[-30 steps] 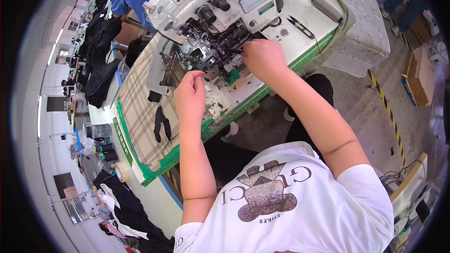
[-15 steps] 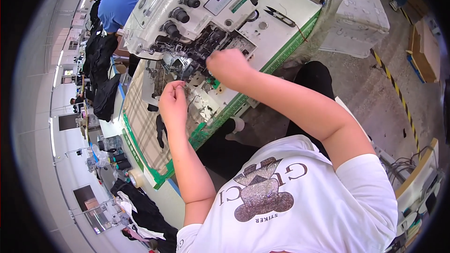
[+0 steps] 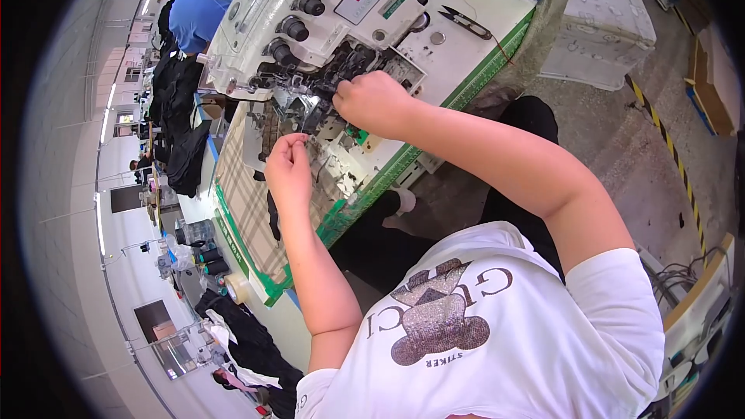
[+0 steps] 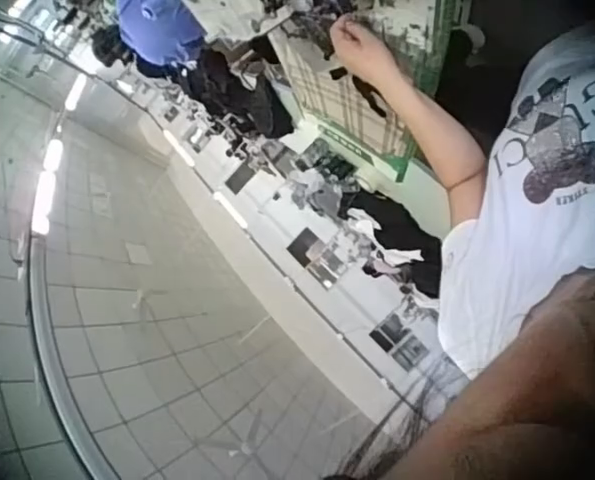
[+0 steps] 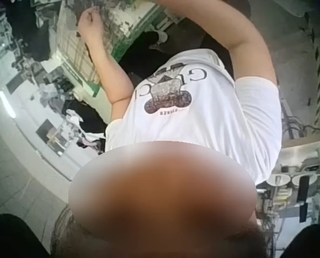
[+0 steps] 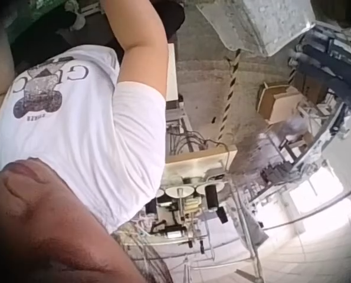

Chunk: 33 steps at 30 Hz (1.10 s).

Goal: Operate an industrial sewing machine to stitch pieces of black fabric trim.

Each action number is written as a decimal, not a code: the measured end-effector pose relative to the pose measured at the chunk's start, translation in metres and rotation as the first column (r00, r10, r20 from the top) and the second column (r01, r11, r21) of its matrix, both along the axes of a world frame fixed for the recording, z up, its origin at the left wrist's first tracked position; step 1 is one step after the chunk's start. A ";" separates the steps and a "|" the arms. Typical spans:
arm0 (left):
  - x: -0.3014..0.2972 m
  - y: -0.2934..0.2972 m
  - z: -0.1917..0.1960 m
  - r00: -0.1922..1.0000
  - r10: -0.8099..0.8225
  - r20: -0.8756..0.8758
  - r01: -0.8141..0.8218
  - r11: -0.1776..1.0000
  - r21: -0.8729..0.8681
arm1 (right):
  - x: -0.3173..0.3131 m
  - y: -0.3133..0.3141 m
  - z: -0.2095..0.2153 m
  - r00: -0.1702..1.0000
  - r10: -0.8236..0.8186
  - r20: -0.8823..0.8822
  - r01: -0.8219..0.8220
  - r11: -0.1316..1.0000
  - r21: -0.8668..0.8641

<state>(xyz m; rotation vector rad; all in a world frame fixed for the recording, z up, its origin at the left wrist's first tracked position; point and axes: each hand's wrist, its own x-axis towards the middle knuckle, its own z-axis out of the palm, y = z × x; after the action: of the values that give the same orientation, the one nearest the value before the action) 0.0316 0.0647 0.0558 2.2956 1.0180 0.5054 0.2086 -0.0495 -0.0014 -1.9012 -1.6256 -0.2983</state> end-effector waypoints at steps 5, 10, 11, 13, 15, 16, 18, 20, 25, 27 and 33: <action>-0.002 -0.005 0.003 1.000 -0.009 0.017 0.009 1.000 -0.010 | 0.007 -0.012 0.023 0.992 0.125 -0.029 -0.128 0.966 -0.223; -0.004 -0.005 0.004 1.000 -0.004 0.016 0.005 1.000 -0.028 | 0.008 -0.028 0.031 0.986 0.100 -0.136 -0.142 0.927 -0.347; -0.003 -0.007 0.005 1.000 -0.007 0.014 0.007 1.000 -0.028 | 0.009 -0.024 0.030 0.989 0.059 -0.136 -0.094 0.959 -0.267; 0.001 -0.010 0.008 1.000 0.000 0.026 0.001 0.999 -0.035 | 0.007 -0.016 0.028 0.997 0.014 -0.082 -0.030 0.980 -0.197; 0.003 -0.011 0.009 1.000 0.002 0.022 -0.001 0.999 -0.038 | -0.002 -0.002 0.017 0.996 0.004 -0.087 -0.022 0.977 -0.213; 0.002 -0.011 0.009 1.000 0.013 0.019 -0.012 0.999 -0.042 | -0.007 0.000 0.021 0.996 0.002 -0.091 -0.023 0.973 -0.230; -0.001 -0.006 0.004 1.000 -0.010 0.017 0.010 1.000 -0.022 | -0.003 -0.003 0.026 0.998 0.026 -0.061 -0.040 0.969 -0.243; -0.001 -0.009 0.007 0.999 -0.032 0.017 0.032 0.999 0.012 | 0.004 -0.014 0.034 0.982 0.052 -0.183 -0.113 0.935 -0.336; -0.004 -0.002 0.005 0.999 -0.022 0.045 0.023 0.999 -0.024 | 0.001 -0.027 0.032 0.975 0.007 -0.223 -0.089 0.928 -0.361; -0.005 -0.002 0.006 0.999 -0.029 0.032 0.030 0.999 -0.024 | -0.004 -0.026 0.029 0.982 -0.007 -0.188 -0.062 0.933 -0.355; -0.004 -0.003 0.005 1.000 -0.014 0.001 0.014 0.999 0.034 | 0.000 -0.014 0.039 0.991 -0.055 -0.120 0.013 0.945 -0.328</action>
<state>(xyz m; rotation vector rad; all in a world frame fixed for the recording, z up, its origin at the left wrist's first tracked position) 0.0278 0.0621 0.0613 2.3299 0.9991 0.5221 0.2082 -0.0638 0.0373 -2.1452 -1.6352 0.0870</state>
